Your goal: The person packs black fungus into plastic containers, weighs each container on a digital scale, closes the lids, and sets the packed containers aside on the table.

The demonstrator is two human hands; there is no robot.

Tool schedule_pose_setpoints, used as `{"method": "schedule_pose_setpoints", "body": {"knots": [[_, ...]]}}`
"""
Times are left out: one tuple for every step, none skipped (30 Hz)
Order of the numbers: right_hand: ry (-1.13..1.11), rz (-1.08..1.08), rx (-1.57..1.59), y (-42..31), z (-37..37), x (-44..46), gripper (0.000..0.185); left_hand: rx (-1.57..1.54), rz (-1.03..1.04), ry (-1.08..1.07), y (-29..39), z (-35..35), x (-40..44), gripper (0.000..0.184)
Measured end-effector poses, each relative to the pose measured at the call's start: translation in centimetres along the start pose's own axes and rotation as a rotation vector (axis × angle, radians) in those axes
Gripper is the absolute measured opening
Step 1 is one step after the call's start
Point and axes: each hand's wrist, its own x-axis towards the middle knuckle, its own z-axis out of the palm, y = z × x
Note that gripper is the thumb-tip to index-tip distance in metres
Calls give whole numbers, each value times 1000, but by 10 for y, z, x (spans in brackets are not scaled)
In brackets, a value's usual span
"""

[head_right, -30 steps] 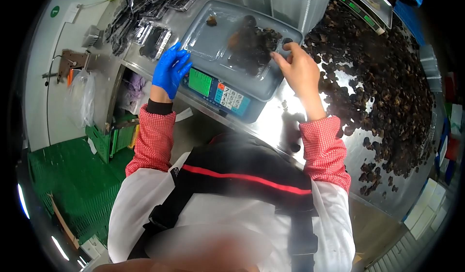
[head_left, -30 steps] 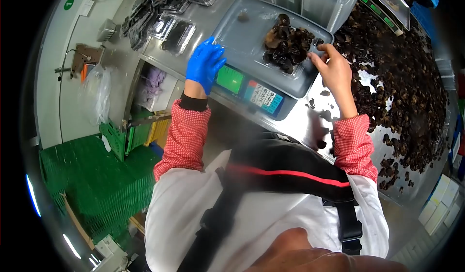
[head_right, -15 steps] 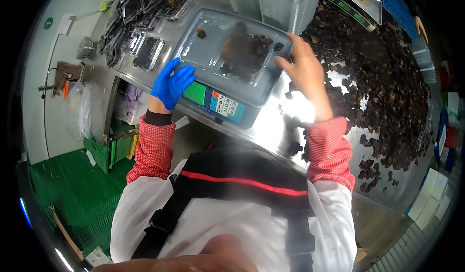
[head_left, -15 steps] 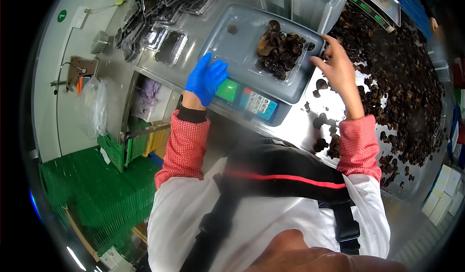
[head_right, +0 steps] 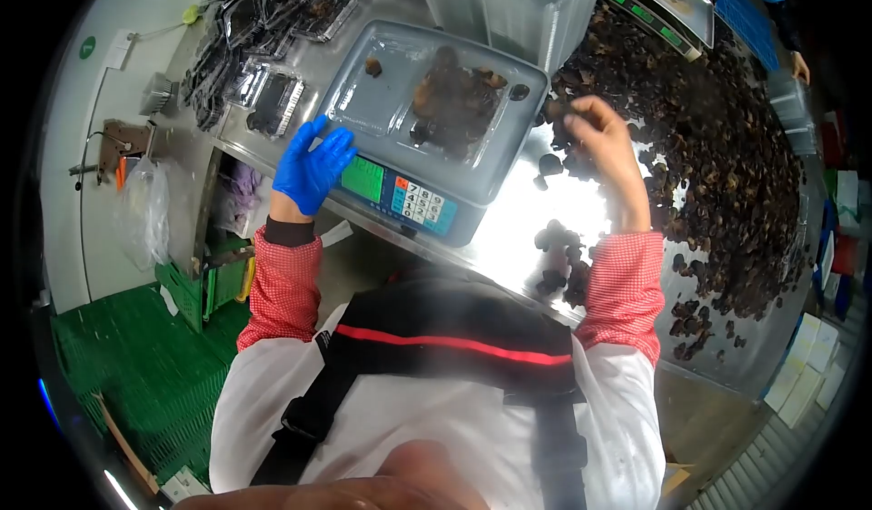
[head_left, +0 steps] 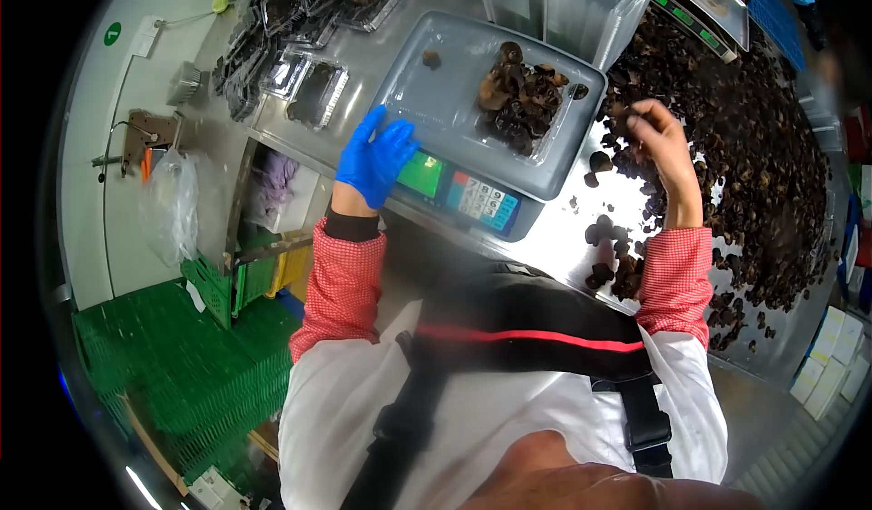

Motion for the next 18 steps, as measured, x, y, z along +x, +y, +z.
{"method": "schedule_pose_setpoints", "body": {"knots": [[147, -89, -480, 20, -1, -1, 32, -1, 10, -4, 1, 0, -1, 49], [292, -181, -959, 22, 8, -10, 38, -11, 7, -9, 3, 3, -3, 51], [372, -129, -977, 21, 12, -18, 53, -20, 3, -11, 6, 6, -6, 53], [432, -222, -895, 25, 15, -15, 48, -30, 5, -13, 8, 7, -8, 55], [331, -146, -638, 27, 16, -11, 44, -48, 10, -39, 8, 5, -8, 64], [228, -61, -382, 29, 18, -8, 39, -78, -32, -40, 8, 4, -9, 68], [266, -192, -337, 27, 28, -5, 31, -106, -73, -47, 8, 5, -7, 72], [297, -192, -385, 17, 38, -8, 31, -132, -114, -59, 10, 7, -3, 77], [345, -271, -499, 17, 43, 0, 32, -148, -138, -54, 7, 5, 4, 88], [395, -351, -614, 17, 47, 10, 33, -171, -144, -43, 5, 3, 11, 89], [407, -373, -709, 2, 57, 12, 36, -193, -151, -33, 2, 2, 18, 90], [444, -548, -780, 1, 64, 20, 38, -216, -160, -24, 0, 1, 24, 91], [429, -506, -852, -1, 73, 28, 37, -212, -152, 1, -2, 5, 25, 91], [416, -463, -924, -2, 79, 36, 36, -208, -145, 25, -2, 10, 27, 92], [374, -419, -1006, 3, 82, 45, 30, -203, -137, 45, -3, 16, 29, 92], [411, -519, -996, 3, 83, 50, 22, -180, -123, 73, -3, 24, 30, 90], [430, -528, -990, 3, 82, 50, 20, -159, -106, 102, -4, 33, 29, 88], [443, -536, -983, 4, 81, 48, 19, -139, -90, 136, -5, 37, 28, 86]]}}
